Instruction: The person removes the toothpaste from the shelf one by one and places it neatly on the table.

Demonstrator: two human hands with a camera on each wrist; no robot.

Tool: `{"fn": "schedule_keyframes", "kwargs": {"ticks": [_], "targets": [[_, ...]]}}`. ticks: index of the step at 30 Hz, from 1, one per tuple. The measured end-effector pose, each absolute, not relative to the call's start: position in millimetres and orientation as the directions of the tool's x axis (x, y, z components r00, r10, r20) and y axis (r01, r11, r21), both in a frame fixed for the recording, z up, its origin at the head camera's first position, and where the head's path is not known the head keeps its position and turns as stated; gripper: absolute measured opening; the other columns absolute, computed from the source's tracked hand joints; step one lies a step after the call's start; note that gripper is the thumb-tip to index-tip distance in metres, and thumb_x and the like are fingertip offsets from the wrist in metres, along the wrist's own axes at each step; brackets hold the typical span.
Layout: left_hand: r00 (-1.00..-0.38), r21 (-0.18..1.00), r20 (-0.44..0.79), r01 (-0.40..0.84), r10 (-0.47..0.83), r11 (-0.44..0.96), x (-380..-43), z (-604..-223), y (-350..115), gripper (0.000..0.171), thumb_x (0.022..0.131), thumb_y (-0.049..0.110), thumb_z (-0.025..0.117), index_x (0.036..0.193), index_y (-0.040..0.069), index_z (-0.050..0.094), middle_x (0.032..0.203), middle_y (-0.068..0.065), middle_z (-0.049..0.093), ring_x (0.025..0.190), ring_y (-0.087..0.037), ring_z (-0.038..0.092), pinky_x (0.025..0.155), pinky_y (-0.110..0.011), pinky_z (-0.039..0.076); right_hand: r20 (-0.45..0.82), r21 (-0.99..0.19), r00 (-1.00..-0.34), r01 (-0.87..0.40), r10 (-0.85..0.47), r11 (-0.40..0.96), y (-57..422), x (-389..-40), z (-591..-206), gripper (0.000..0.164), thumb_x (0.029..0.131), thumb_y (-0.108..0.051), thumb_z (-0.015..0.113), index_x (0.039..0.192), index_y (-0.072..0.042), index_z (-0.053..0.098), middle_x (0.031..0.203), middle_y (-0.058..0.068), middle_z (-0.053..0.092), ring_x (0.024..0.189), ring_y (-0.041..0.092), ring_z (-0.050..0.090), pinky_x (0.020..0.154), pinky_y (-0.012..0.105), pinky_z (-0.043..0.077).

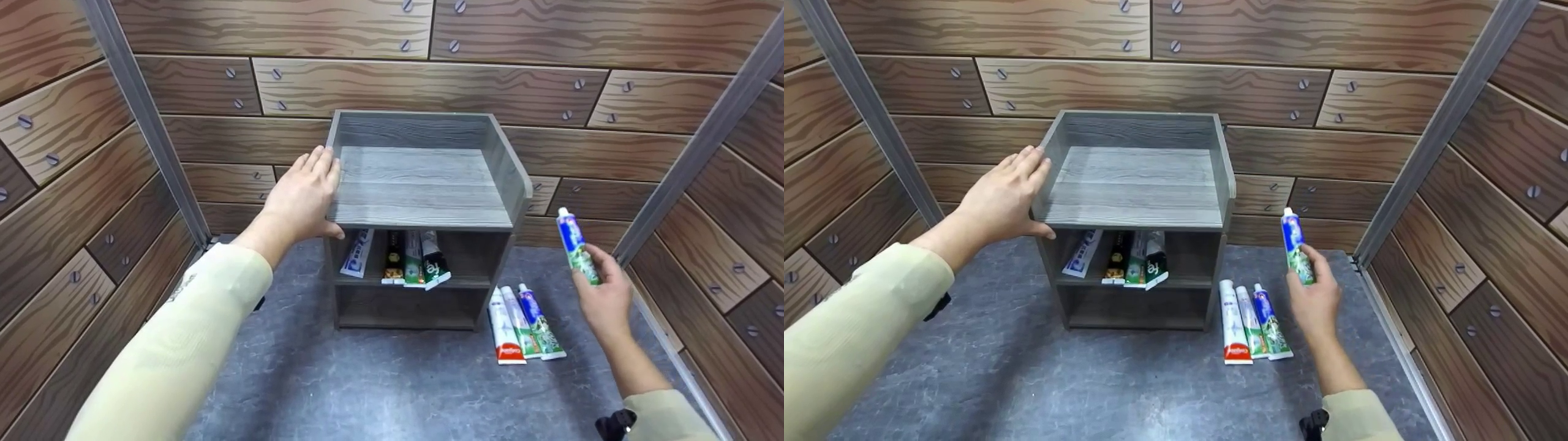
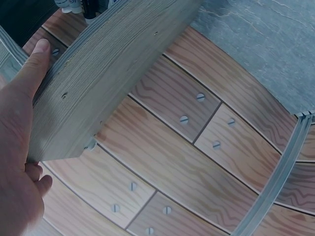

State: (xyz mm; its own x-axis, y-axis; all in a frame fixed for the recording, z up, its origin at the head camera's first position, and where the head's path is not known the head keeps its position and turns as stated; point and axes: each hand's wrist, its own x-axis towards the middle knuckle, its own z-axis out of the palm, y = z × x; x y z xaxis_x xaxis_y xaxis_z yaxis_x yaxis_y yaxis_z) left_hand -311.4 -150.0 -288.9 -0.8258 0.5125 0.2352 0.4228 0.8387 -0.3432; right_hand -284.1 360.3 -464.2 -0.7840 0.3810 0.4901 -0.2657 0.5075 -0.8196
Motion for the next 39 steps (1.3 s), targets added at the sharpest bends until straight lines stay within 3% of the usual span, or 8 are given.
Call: {"fn": "schedule_keyframes", "kwargs": {"ticks": [11, 25, 32, 39], "targets": [[-0.828, -0.335, 0.237, 0.421, 0.508, 0.843, -312.7, -290.6, -149.7, 0.132, 0.071, 0.072, 0.086, 0.159, -0.013, 0.034, 0.165, -0.035, 0.030, 0.155, -0.049, 0.028, 0.129, -0.053, 0.025, 0.412, -0.833, -0.840, -0.190, 0.353, 0.520, 379.4, -282.0, -510.3, 0.049, 0.094, 0.009, 0.064, 0.143, 0.004, 0.061, 0.135, 0.024, 0.066, 0.099, -0.003, 0.056, 0.082, 0.006, 0.047], [-0.829, -0.333, 0.232, 0.423, 0.508, 0.843, -312.8, -289.8, -150.8, 0.133, 0.071, 0.072, 0.086, 0.159, -0.013, 0.033, 0.166, -0.035, 0.029, 0.156, -0.048, 0.027, 0.129, -0.053, 0.024, 0.322, -0.813, -0.888, -0.083, 0.327, 0.577, 393.6, -278.6, -563.9, 0.050, 0.091, 0.008, 0.065, 0.141, 0.006, 0.062, 0.133, 0.028, 0.067, 0.096, -0.004, 0.054, 0.082, 0.006, 0.042], [-0.834, -0.321, 0.234, 0.418, 0.499, 0.850, -312.1, -290.3, -149.3, 0.133, 0.070, 0.071, 0.087, 0.159, -0.012, 0.034, 0.166, -0.034, 0.030, 0.156, -0.048, 0.027, 0.129, -0.052, 0.025, 0.290, -0.773, -0.906, -0.031, 0.309, 0.634, 396.2, -276.7, -577.6, 0.051, 0.088, 0.004, 0.067, 0.139, 0.002, 0.065, 0.128, 0.027, 0.070, 0.101, 0.014, 0.061, 0.080, 0.009, 0.042], [-0.827, -0.328, 0.247, 0.420, 0.506, 0.846, -312.7, -290.4, -150.8, 0.133, 0.070, 0.071, 0.088, 0.158, -0.013, 0.035, 0.165, -0.035, 0.031, 0.155, -0.048, 0.029, 0.129, -0.052, 0.026, 0.247, -0.767, -0.932, -0.020, 0.266, 0.642, 398.7, -276.3, -588.3, 0.051, 0.090, 0.006, 0.067, 0.141, 0.007, 0.061, 0.133, 0.032, 0.065, 0.120, 0.039, 0.062, 0.093, 0.017, 0.042]]}}
